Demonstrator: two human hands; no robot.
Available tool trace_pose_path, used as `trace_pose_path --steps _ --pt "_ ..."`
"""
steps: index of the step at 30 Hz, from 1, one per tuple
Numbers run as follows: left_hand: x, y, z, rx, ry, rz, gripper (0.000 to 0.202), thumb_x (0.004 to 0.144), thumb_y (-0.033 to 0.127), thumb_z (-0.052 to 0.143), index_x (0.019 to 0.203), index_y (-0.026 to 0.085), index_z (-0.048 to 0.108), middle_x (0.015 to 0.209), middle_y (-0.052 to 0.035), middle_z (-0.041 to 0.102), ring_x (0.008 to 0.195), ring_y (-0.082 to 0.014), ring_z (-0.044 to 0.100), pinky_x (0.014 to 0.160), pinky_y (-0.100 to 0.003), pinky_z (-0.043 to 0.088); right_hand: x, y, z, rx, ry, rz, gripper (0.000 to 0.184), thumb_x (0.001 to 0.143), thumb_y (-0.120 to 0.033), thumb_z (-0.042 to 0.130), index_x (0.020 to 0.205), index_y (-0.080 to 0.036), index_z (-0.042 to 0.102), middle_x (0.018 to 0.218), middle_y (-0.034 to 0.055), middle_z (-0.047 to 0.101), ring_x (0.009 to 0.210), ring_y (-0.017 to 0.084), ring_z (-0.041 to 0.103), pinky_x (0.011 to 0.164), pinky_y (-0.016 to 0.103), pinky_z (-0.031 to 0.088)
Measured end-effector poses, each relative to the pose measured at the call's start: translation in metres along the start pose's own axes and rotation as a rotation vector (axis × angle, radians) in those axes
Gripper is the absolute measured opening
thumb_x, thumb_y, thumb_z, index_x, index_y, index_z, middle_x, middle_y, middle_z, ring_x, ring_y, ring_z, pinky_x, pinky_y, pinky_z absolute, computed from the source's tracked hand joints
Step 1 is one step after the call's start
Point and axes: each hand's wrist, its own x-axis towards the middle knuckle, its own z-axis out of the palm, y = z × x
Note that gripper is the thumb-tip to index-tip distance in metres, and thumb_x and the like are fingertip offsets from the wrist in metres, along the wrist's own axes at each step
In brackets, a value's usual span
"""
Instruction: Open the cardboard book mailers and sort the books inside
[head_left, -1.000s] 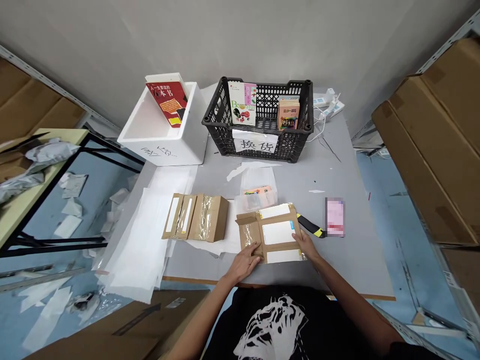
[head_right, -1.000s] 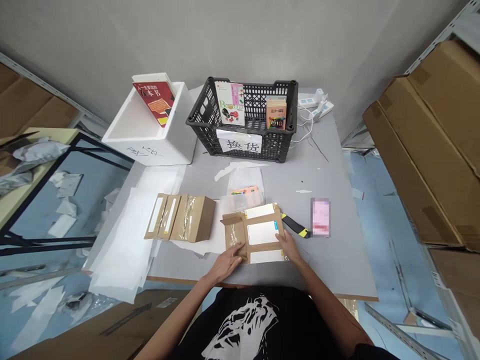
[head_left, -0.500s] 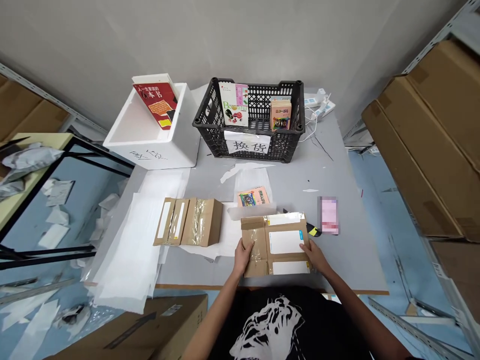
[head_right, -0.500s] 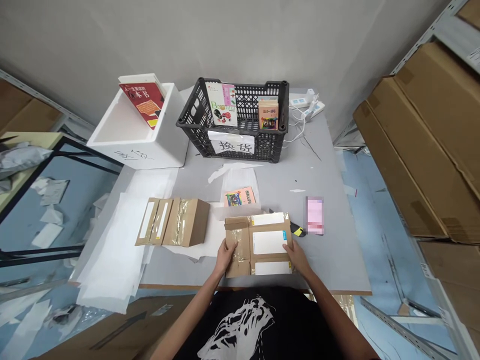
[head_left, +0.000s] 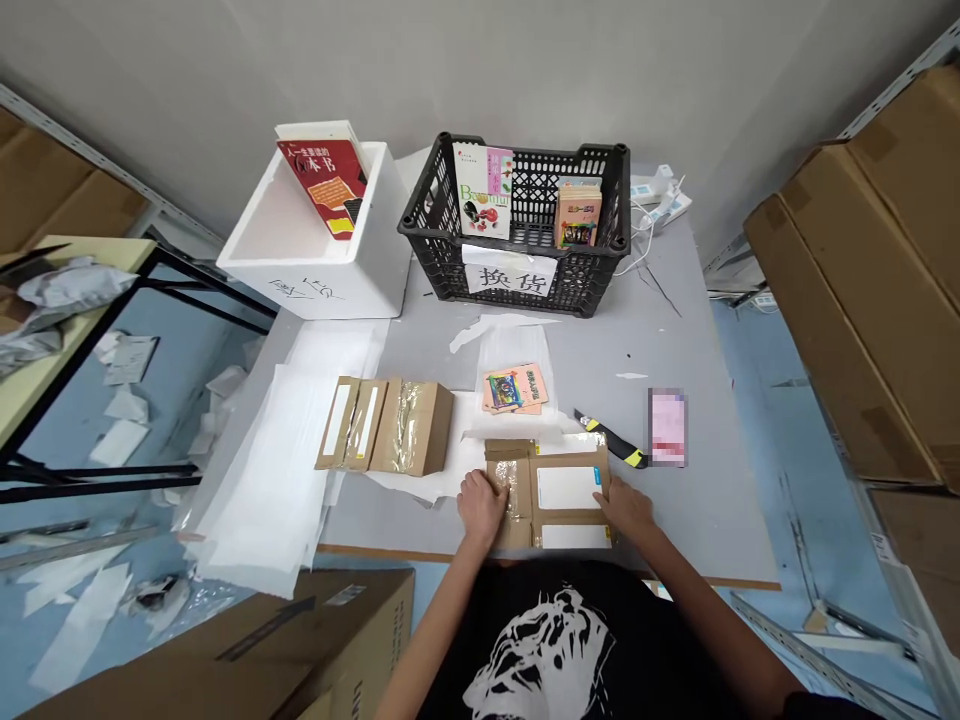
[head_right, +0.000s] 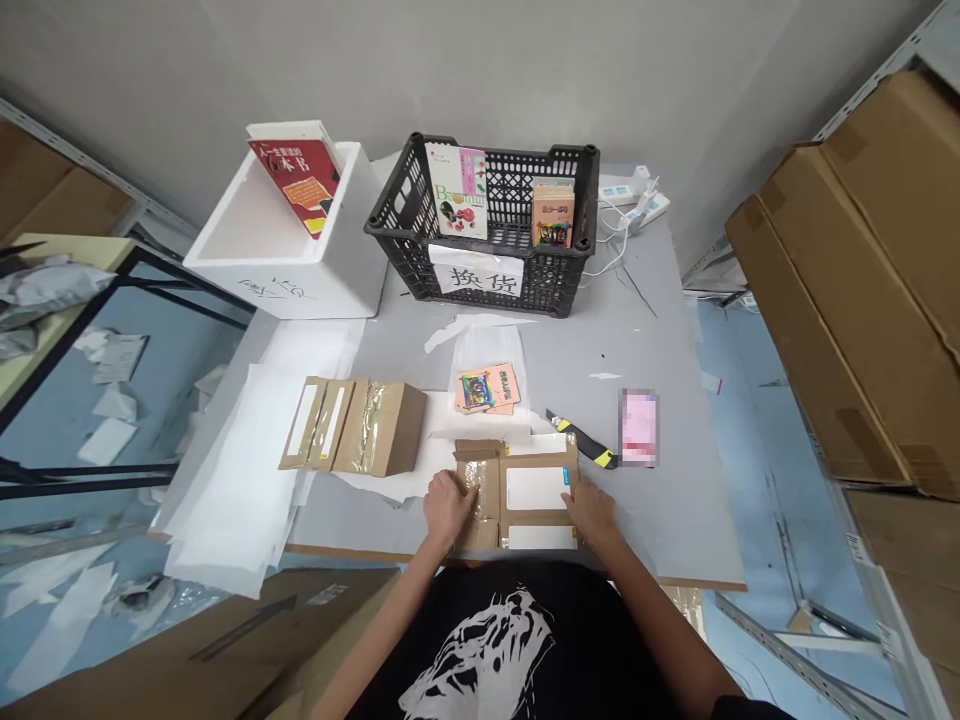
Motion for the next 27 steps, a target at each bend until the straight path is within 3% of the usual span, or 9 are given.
trace_pose_path --steps 2,5,7,9,11,14,17,22,27 --pt "0.004 -0.004 -0.011 -0.109 0.096 0.021 0.031 0.084 0.038 0.048 0.101 0.012 0.048 0.097 -0.0124 0.056 0.096 -0.0262 0.054 0.08 -0.039 0.043 0.001 -0.001 -0.017 0.015 0.042 -0.011 0.029 0.092 -0.034 0.039 0.104 -0.012 0.055 0.105 0.0167 0.064 0.097 0.028 0.062 0.074 0.034 0.041" --pt "0.02 -0.011 -0.042 -0.331 0.253 -0.045 0.026 0.09 0.033 0.034 0.101 0.014 0.047 0.097 -0.0116 0.055 0.094 -0.0236 0.055 0.081 -0.037 0.043 0.005 -0.01 -0.054 0.163 0.204 -0.079 0.029 0.094 -0.03 0.029 0.101 -0.018 0.055 0.099 0.0113 0.066 0.087 0.023 0.063 0.067 0.03 0.04" --pt "0.031 -0.012 -0.068 -0.44 0.202 -0.114 0.025 0.091 0.032 0.031 0.1 0.016 0.048 0.097 -0.0111 0.058 0.091 -0.0232 0.058 0.079 -0.036 0.044 0.008 -0.021 -0.079 0.272 0.327 -0.154 0.029 0.093 -0.029 0.03 0.101 -0.02 0.056 0.097 0.0089 0.066 0.083 0.021 0.062 0.064 0.029 0.038" --pt "0.038 -0.012 -0.094 -0.479 0.114 -0.093 0.025 0.091 0.031 0.031 0.1 0.018 0.049 0.093 -0.0092 0.062 0.087 -0.0232 0.06 0.075 -0.035 0.044 0.01 -0.036 -0.097 0.351 0.428 -0.236 0.026 0.091 -0.028 0.033 0.099 -0.021 0.057 0.095 0.0074 0.067 0.081 0.02 0.061 0.063 0.028 0.037" --pt "0.038 -0.013 -0.115 -0.474 0.119 -0.046 0.025 0.091 0.032 0.031 0.102 0.019 0.05 0.091 -0.0075 0.064 0.083 -0.0227 0.061 0.072 -0.033 0.044 0.01 -0.054 -0.106 0.417 0.483 -0.316 0.025 0.089 -0.03 0.035 0.095 -0.022 0.058 0.091 0.0059 0.067 0.08 0.02 0.061 0.063 0.028 0.037" --pt "0.036 -0.027 -0.135 -0.414 0.259 -0.057 0.027 0.091 0.033 0.033 0.105 0.019 0.051 0.094 -0.008 0.063 0.085 -0.0228 0.061 0.071 -0.032 0.045 0.009 -0.089 -0.101 0.525 0.447 -0.451 0.021 0.086 -0.033 0.04 0.089 -0.023 0.059 0.083 0.0043 0.067 0.077 0.02 0.061 0.066 0.028 0.04" --pt "0.043 -0.057 -0.143 -0.28 0.379 -0.119 0.028 0.088 0.029 0.039 0.11 0.015 0.05 0.105 -0.0128 0.06 0.1 -0.026 0.057 0.082 -0.036 0.044 0.01 -0.136 -0.084 0.601 0.32 -0.572 0.018 0.083 -0.029 0.044 0.09 -0.023 0.058 0.084 0.0039 0.068 0.077 0.019 0.062 0.069 0.029 0.043" --pt "0.061 -0.094 -0.145 -0.074 0.285 -0.12 0.037 0.085 0.025 0.045 0.118 0.009 0.047 0.113 -0.0171 0.055 0.11 -0.0285 0.05 0.091 -0.039 0.04 0.012 -0.217 -0.059 0.698 0.107 -0.585 0.029 0.08 -0.028 0.051 0.109 -0.021 0.053 0.099 0.0067 0.067 0.084 0.019 0.063 0.078 0.031 0.046" --pt "0.072 -0.087 -0.139 0.009 0.232 -0.03 0.039 0.083 0.032 0.049 0.117 0.012 0.049 0.116 -0.016 0.053 0.109 -0.0298 0.048 0.091 -0.04 0.039 0.016 -0.266 -0.035 0.813 -0.032 -0.49 0.035 0.081 -0.025 0.05 0.115 -0.017 0.05 0.111 0.013 0.064 0.101 0.024 0.062 0.09 0.038 0.044"
